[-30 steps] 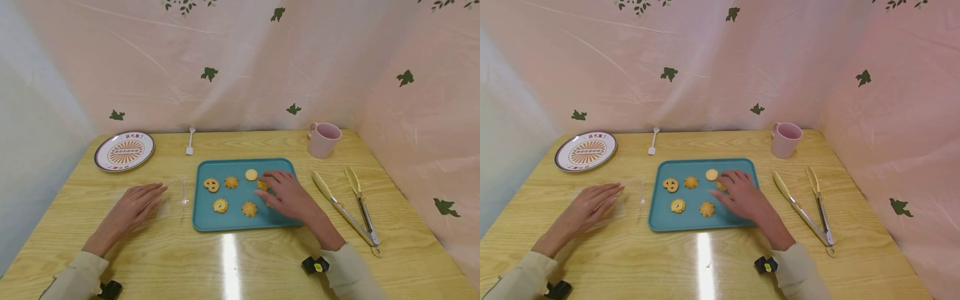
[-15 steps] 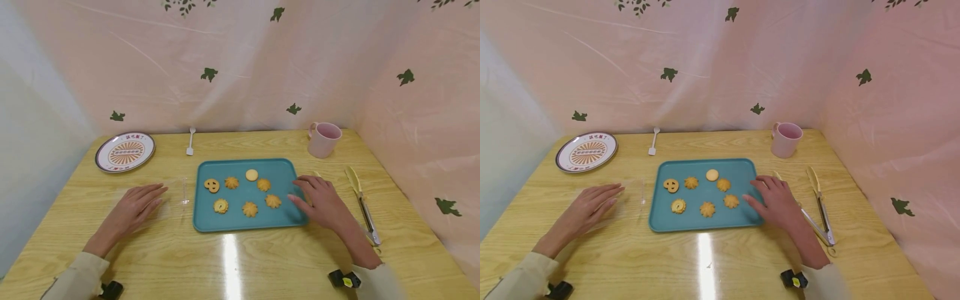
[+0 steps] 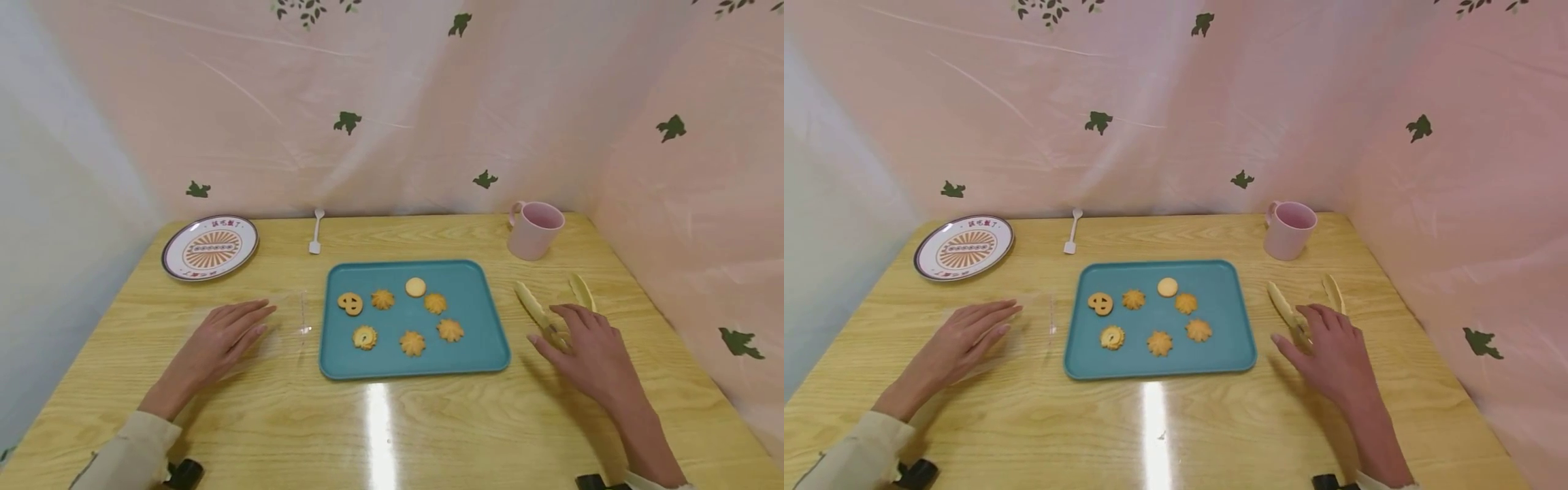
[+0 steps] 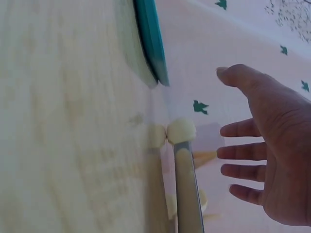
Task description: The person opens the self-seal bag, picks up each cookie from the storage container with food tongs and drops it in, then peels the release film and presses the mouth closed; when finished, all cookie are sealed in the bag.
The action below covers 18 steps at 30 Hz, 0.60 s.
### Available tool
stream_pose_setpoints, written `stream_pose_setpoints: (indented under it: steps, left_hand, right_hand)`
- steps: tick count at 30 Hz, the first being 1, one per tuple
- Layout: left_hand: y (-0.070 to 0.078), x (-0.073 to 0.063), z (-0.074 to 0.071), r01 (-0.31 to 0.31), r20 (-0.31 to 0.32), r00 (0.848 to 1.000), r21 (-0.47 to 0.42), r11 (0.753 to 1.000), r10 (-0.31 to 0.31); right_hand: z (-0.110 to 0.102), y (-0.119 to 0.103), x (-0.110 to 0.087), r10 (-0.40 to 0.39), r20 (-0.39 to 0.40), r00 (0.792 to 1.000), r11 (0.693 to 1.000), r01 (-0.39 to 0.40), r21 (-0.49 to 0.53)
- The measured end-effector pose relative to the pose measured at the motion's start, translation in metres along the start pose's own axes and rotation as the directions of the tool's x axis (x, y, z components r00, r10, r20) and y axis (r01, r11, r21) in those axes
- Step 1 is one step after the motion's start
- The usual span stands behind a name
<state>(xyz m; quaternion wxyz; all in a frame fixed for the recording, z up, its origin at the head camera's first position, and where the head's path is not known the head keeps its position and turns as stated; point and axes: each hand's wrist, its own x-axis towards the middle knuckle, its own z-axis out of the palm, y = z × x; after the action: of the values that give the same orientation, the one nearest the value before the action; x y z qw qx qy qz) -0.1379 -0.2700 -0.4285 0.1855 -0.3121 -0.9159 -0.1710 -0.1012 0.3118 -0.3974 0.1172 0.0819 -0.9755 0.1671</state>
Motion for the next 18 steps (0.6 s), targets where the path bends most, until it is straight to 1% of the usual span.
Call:
stream_pose_setpoints:
  steps: [4,8,10,13,18]
  left_hand:
    - [-0.001,-0.001,0.000,-0.004,-0.003,1.000,-0.007,1.000,0.004]
    - [-0.002,-0.002,0.001,-0.009,-0.009,1.000,-0.006,1.000,0.009]
    - [-0.001,-0.002,0.001,-0.009,-0.007,1.000,-0.002,1.000,0.009]
    - [-0.001,-0.001,0.001,-0.009,-0.003,1.000,0.004,1.000,0.009]
    - [-0.002,-0.001,0.002,-0.019,-0.011,1.000,0.001,1.000,0.019]
  right_hand:
    - [-0.003,0.012,-0.011,0.070,-0.019,0.997,0.998,-0.070,0.004]
    - [-0.004,0.023,-0.023,0.110,-0.036,0.993,0.994,-0.110,-0.013]
    - [-0.004,0.028,-0.028,0.127,-0.029,0.991,0.991,-0.128,-0.029]
    - [-0.003,0.034,-0.033,0.137,-0.042,0.990,0.990,-0.138,-0.033]
    - [0.000,0.038,-0.037,0.135,-0.099,0.986,0.991,-0.134,0.010]
